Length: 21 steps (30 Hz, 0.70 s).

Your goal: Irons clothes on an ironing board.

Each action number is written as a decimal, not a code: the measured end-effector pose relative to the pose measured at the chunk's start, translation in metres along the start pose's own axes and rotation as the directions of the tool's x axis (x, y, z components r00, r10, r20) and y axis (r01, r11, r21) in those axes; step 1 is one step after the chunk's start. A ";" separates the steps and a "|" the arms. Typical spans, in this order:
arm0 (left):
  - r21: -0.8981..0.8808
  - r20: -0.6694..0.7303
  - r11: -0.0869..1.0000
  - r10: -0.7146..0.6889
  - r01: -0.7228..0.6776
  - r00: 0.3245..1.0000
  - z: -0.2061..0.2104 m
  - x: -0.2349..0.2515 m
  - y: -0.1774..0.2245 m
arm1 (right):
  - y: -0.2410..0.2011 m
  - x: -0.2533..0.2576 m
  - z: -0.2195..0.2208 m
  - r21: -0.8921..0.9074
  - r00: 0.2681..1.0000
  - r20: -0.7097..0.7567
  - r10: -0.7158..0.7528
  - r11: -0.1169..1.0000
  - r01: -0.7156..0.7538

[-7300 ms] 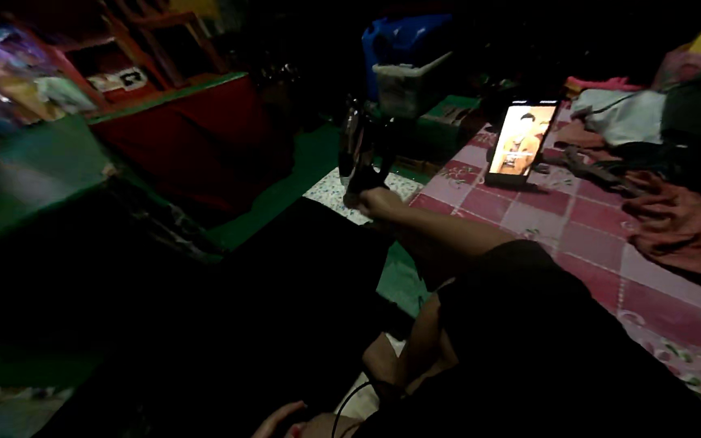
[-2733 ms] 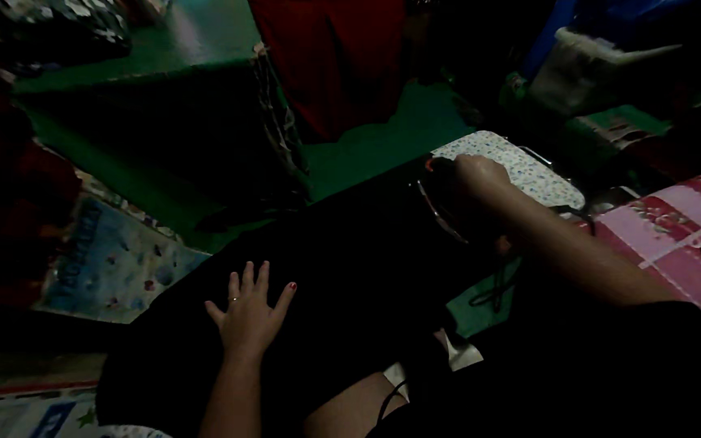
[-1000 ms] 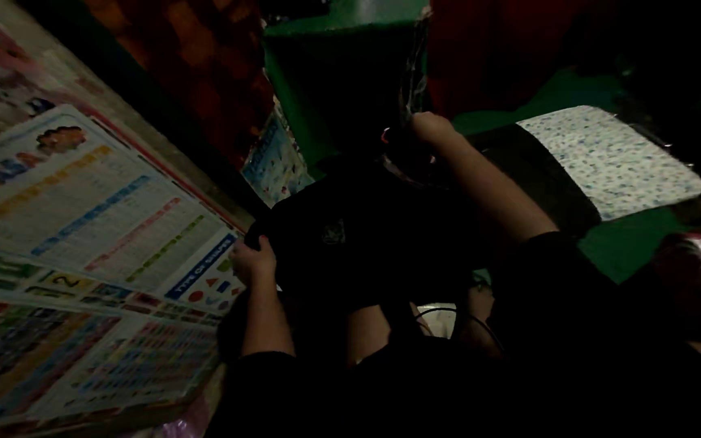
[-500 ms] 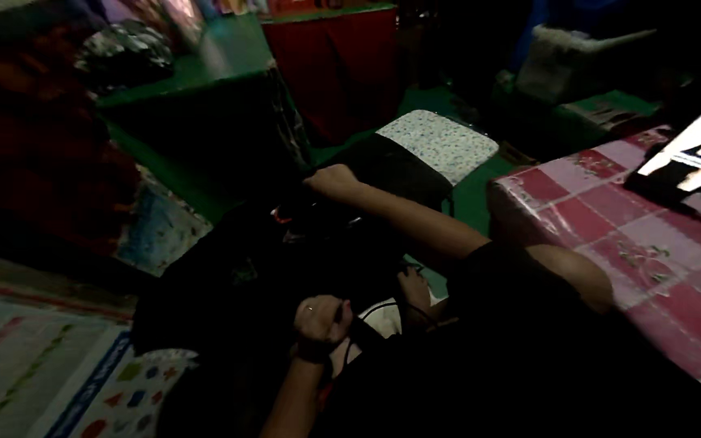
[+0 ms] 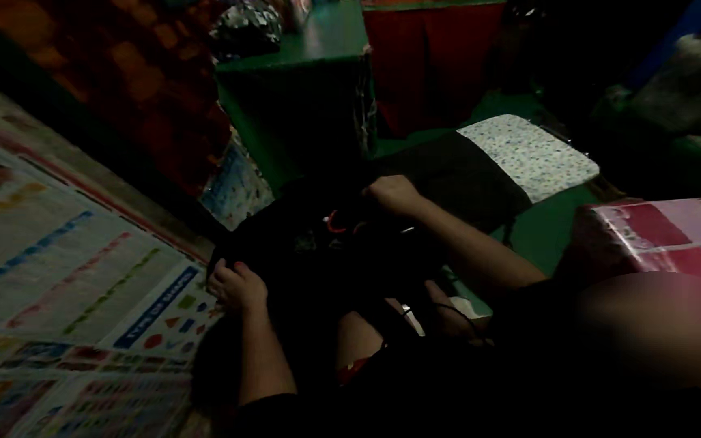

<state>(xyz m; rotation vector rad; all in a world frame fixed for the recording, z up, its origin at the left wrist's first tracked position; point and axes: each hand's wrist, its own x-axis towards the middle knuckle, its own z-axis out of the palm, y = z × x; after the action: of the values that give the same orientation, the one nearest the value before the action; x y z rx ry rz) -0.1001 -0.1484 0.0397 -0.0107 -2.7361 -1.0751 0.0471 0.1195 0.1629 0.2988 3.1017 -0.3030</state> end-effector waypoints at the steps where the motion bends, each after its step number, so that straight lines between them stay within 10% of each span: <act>1: 0.009 0.006 1.000 0.007 -0.007 1.000 0.000 0.001 -0.001 | -0.009 0.003 0.003 0.016 0.999 -0.027 -0.020 1.000 0.021; 6: 0.115 0.095 0.991 0.052 -0.063 0.994 0.001 0.012 0.003 | -0.018 0.042 0.004 0.035 0.988 -0.150 -0.024 0.999 0.029; 13: 0.130 0.094 0.987 0.081 -0.092 0.992 -0.003 0.009 -0.004 | 0.044 0.076 -0.021 0.126 0.905 -0.166 0.391 0.919 -0.373; 21: 0.112 0.091 0.984 0.130 -0.140 0.987 -0.003 0.007 -0.010 | 0.142 0.008 -0.037 0.123 0.778 -0.148 0.611 0.792 -0.598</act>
<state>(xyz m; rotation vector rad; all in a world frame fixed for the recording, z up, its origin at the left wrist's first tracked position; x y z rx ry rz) -0.1073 -0.1578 0.0364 -0.2259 -2.8212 -0.8940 0.0665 0.2652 0.1715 1.3589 2.9340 -0.3755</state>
